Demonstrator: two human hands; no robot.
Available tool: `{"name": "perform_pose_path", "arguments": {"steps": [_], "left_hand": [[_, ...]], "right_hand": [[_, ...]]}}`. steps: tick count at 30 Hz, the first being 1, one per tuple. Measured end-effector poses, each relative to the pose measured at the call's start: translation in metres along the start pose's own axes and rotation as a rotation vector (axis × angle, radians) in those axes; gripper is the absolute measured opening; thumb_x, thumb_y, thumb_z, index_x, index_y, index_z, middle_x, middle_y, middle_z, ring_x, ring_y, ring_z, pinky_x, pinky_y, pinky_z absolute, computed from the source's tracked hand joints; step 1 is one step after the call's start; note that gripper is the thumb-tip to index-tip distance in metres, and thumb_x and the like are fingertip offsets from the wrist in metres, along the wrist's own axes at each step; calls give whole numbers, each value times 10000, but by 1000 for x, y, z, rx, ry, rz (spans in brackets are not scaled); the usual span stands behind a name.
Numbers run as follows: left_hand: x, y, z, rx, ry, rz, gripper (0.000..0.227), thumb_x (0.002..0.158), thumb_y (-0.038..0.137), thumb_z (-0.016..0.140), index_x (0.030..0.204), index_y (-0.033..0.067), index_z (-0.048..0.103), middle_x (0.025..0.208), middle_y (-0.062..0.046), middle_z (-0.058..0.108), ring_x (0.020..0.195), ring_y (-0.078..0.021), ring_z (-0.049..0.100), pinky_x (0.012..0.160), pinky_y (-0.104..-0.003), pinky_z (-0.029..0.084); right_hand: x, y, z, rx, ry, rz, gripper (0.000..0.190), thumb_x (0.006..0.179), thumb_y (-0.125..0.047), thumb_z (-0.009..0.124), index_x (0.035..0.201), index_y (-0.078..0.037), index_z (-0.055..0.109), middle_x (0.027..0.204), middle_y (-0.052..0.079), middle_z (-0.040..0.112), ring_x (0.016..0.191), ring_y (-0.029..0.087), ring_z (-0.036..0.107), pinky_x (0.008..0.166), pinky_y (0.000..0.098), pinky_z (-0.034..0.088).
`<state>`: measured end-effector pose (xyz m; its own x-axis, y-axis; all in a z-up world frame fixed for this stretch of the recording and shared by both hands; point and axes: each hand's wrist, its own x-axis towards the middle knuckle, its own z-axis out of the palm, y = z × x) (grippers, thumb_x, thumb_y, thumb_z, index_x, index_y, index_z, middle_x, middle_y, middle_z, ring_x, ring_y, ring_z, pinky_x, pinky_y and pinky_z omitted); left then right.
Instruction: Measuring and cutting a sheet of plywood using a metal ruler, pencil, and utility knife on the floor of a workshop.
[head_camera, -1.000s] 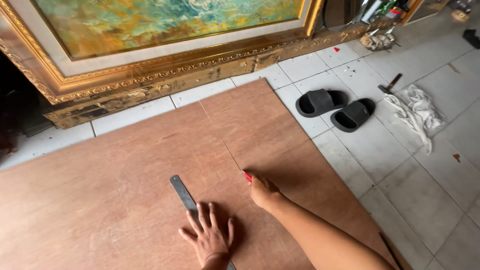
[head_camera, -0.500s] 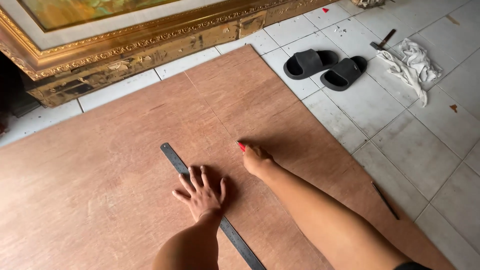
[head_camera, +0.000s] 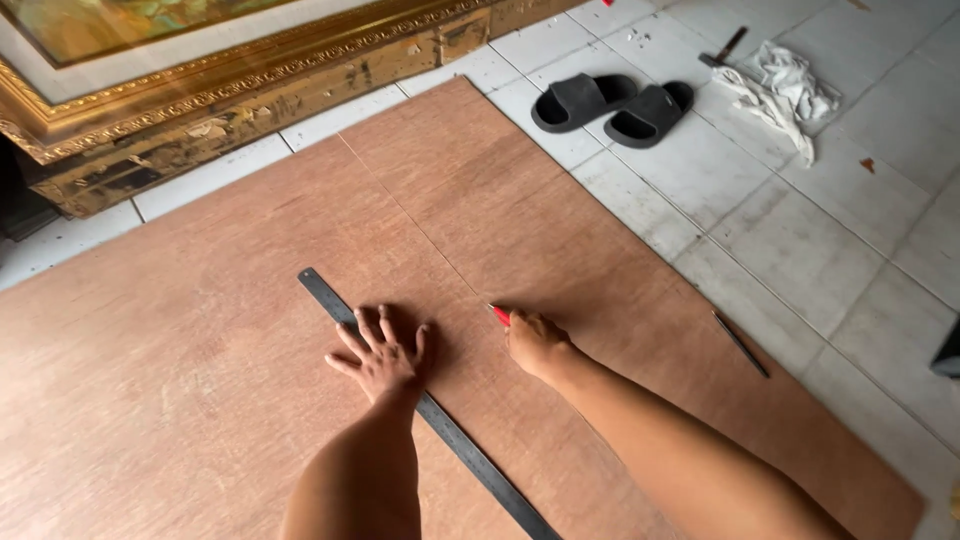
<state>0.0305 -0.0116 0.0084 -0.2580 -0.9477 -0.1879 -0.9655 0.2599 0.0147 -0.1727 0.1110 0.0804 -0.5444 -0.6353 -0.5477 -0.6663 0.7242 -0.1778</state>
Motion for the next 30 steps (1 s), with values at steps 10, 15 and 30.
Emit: {"name": "perform_pose_path", "arguments": {"steps": [10, 15, 30], "left_hand": [[15, -12, -5, -47, -136, 55, 977, 1076, 892, 145, 1842, 289, 68, 1923, -128, -38, 1724, -477, -193, 1250, -845, -111], [10, -3, 11, 91, 26, 32, 952, 1085, 914, 192, 1816, 308, 260, 1918, -125, 116, 1750, -458, 4, 1276, -839, -60], [-45, 95, -8, -232, 25, 15, 776, 1155, 784, 273, 1734, 268, 307, 1855, -108, 166, 1719, -430, 31, 1275, -793, -137]], "right_hand": [[-31, 35, 21, 18, 39, -39, 387, 1192, -307, 465, 1445, -54, 614, 1396, 247, 734, 1338, 443, 736, 1069, 645, 605], [-84, 71, 27, -28, 14, -8, 407, 1179, -371, 455, 1403, -83, 634, 1359, 240, 766, 1285, 446, 769, 1018, 653, 629], [-211, 119, 14, 64, -101, 73, 364, 1192, -255, 398, 1387, -38, 618, 1432, 264, 739, 1372, 482, 718, 1143, 629, 572]]}}
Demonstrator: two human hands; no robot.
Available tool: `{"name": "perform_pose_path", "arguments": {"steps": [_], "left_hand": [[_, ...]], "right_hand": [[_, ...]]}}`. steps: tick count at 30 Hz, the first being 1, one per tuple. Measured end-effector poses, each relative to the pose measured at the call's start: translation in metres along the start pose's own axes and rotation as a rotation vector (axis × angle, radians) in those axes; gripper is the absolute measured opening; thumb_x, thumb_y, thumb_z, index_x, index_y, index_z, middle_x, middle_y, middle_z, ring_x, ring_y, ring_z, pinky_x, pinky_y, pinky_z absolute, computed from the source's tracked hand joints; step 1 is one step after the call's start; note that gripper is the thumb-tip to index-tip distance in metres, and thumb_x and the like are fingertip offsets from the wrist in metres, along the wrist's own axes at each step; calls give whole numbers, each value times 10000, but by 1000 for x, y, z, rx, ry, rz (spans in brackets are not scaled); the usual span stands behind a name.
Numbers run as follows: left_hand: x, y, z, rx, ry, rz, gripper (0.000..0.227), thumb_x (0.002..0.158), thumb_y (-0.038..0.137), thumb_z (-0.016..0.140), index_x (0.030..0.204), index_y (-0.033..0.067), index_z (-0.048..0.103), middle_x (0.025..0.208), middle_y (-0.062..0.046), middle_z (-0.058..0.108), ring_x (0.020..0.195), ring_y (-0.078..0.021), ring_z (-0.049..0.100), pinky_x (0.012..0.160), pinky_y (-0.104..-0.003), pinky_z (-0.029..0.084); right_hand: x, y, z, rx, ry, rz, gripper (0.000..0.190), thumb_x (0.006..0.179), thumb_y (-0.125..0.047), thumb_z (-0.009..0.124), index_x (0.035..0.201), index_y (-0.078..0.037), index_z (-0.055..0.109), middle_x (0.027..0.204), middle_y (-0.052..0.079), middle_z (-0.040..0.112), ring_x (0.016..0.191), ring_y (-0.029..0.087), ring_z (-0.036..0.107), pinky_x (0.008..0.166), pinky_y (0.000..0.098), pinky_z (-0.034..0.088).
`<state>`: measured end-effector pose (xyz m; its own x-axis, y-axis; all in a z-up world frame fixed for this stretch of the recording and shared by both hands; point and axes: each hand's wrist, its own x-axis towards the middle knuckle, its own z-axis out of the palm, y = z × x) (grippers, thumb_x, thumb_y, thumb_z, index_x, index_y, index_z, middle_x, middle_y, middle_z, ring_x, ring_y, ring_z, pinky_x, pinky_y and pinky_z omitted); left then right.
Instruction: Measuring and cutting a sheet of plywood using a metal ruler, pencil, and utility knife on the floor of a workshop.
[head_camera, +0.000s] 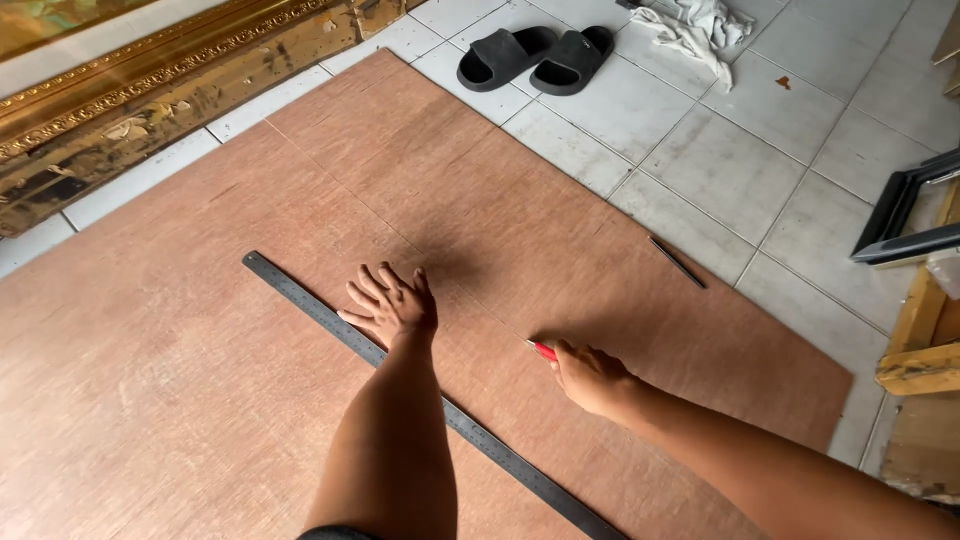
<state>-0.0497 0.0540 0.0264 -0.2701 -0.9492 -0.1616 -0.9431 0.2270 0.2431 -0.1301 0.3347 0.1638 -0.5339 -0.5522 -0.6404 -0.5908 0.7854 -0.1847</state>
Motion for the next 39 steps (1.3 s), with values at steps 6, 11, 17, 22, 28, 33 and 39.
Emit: {"name": "perform_pose_path", "arguments": {"steps": [6, 11, 17, 22, 28, 33, 39], "left_hand": [[-25, 37, -7, 68, -76, 228, 733, 1159, 630, 476, 1728, 218, 268, 1834, -95, 138, 1701, -418, 36, 1290, -793, -87], [-39, 52, -2, 263, -115, 531, 703, 1110, 486, 621, 1673, 261, 264, 1790, -52, 168, 1684, -375, 118, 1305, -791, -45], [-55, 54, 5, 249, -118, 615, 656, 1079, 414, 701, 1585, 251, 317, 1691, -52, 227, 1607, -356, 175, 1312, -740, 101], [-40, 68, 24, 305, -182, 817, 431, 1093, 400, 652, 1448, 306, 426, 1417, 31, 448, 1388, -252, 399, 1172, -546, 335], [-44, 63, 11, 327, -138, 879, 352, 1072, 381, 667, 1366, 332, 479, 1342, 57, 525, 1345, -224, 448, 1119, -511, 364], [-42, 47, -7, 349, -159, 833, 326, 1096, 342, 633, 1386, 310, 488, 1366, 18, 541, 1367, -241, 443, 1169, -536, 335], [-42, 48, -12, 358, -115, 843, 335, 1094, 327, 662, 1380, 292, 489, 1343, 17, 540, 1348, -241, 442, 1126, -520, 330]], "right_hand": [[23, 23, 26, -190, 98, -67, 286, 1194, -304, 464, 1319, -93, 611, 1348, 214, 777, 1266, 429, 787, 1029, 585, 656], [32, 27, 39, -136, 120, -56, 284, 1179, -314, 484, 1328, -110, 614, 1302, 202, 790, 1218, 432, 804, 962, 595, 668], [22, 37, 30, -63, 63, -23, 315, 1174, -327, 469, 1367, -122, 612, 1376, 214, 764, 1309, 433, 761, 1057, 607, 617], [1, 54, 29, 29, 28, 25, 353, 1148, -377, 437, 1336, -162, 645, 1355, 198, 771, 1295, 437, 760, 1052, 613, 605], [-30, 58, 30, -12, 2, 14, 386, 1180, -317, 403, 1414, -107, 628, 1357, 224, 749, 1297, 443, 755, 1078, 600, 599], [-24, 70, 42, -37, 26, -6, 375, 1179, -332, 405, 1381, -116, 636, 1295, 215, 765, 1230, 434, 787, 1034, 589, 624], [-4, 82, 65, -81, 75, -22, 354, 1177, -288, 426, 1379, -107, 653, 1235, 211, 754, 1155, 431, 808, 971, 599, 646]]}}
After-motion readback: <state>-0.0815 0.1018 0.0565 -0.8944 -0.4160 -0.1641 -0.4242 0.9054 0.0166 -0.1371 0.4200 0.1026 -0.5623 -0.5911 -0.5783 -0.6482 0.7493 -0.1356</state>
